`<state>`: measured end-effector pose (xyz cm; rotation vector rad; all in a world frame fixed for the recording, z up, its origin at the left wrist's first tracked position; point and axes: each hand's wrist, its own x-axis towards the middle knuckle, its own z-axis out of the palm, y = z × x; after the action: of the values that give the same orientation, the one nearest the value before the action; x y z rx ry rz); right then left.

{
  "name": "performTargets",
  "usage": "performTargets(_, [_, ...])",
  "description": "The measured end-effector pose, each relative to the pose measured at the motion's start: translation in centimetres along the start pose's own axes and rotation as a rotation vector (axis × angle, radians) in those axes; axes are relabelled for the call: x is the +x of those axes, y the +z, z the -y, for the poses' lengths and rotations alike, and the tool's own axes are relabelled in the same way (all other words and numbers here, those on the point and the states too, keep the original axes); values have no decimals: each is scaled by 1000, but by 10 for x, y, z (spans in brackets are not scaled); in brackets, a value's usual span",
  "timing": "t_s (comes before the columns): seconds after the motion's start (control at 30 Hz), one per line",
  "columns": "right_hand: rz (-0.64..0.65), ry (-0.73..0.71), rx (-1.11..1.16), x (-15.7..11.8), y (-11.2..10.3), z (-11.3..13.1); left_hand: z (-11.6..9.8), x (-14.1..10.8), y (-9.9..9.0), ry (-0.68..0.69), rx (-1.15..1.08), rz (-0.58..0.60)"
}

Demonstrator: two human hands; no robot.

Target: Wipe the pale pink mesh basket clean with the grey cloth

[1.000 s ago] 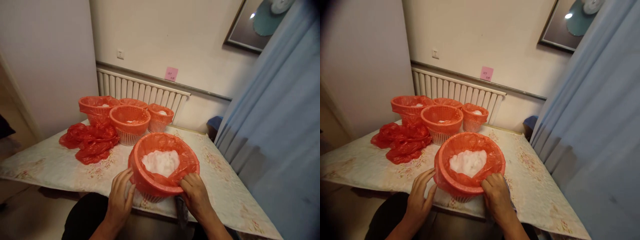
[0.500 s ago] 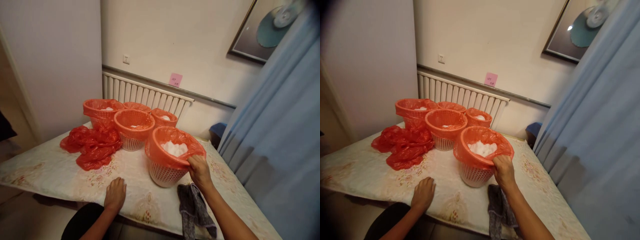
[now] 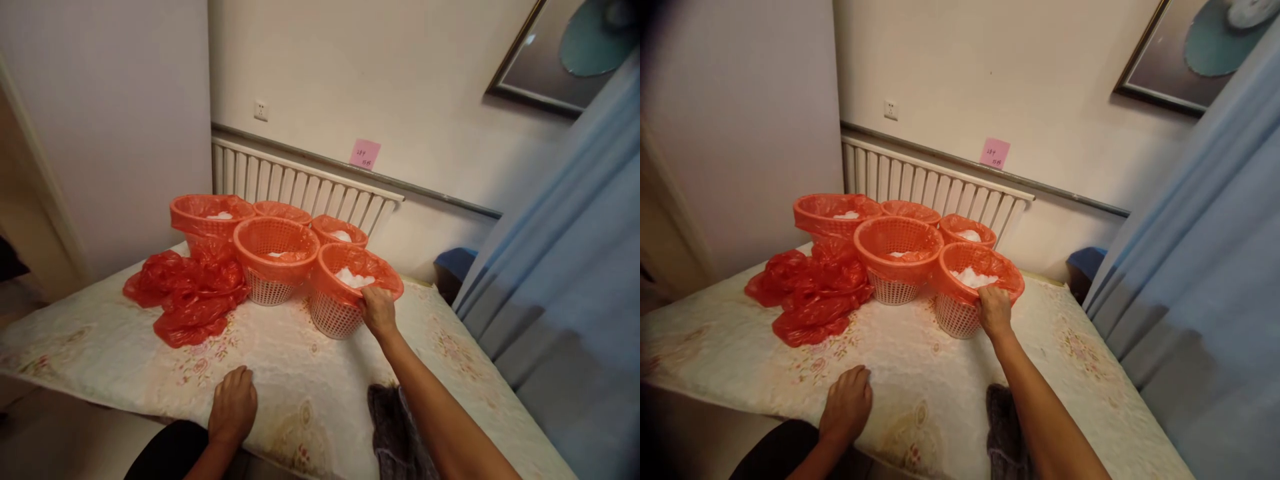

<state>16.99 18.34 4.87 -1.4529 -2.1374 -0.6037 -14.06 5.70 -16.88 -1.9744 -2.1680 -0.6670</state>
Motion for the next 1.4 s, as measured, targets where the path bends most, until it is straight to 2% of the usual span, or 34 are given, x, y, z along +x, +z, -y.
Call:
performTargets(0.07, [-57,-40,55,-5,-5,9,-1,0,-1,-4,3,3])
performTargets(0.13, [-179,-58,153,-24,-11,22,-1,0,-2,-6,1,13])
performTargets(0.23, [-332,14,330,-78,-11,47,-2,0,-3,-4,-7,26])
performTargets(0.27, [-299,18,388,-102,-7,56,-2,0,-3,-2,-9,27])
performTargets(0.33, [-111,-23,491,-154,4,70,-2,0,-4,-1,-4,30])
performTargets(0.4, [14,31,507,-203,18,78,-2,0,-4,1,5,32])
performTargets(0.5, [52,129,470,-261,35,79,-3,1,-4,2,12,31])
performTargets(0.57, [37,165,416,-283,42,77,-4,0,-5,2,7,27])
performTargets(0.73, [34,224,279,-300,53,76,-5,-4,-3,-15,10,8])
performTargets(0.97, [87,176,270,-313,68,70,-5,-20,4,-53,11,-33])
performTargets(1.27, [93,153,212,-319,74,68,-7,-31,5,-77,-52,-58])
performTargets(1.4, [119,175,219,-319,76,66,-1,-26,3,-68,-102,-53])
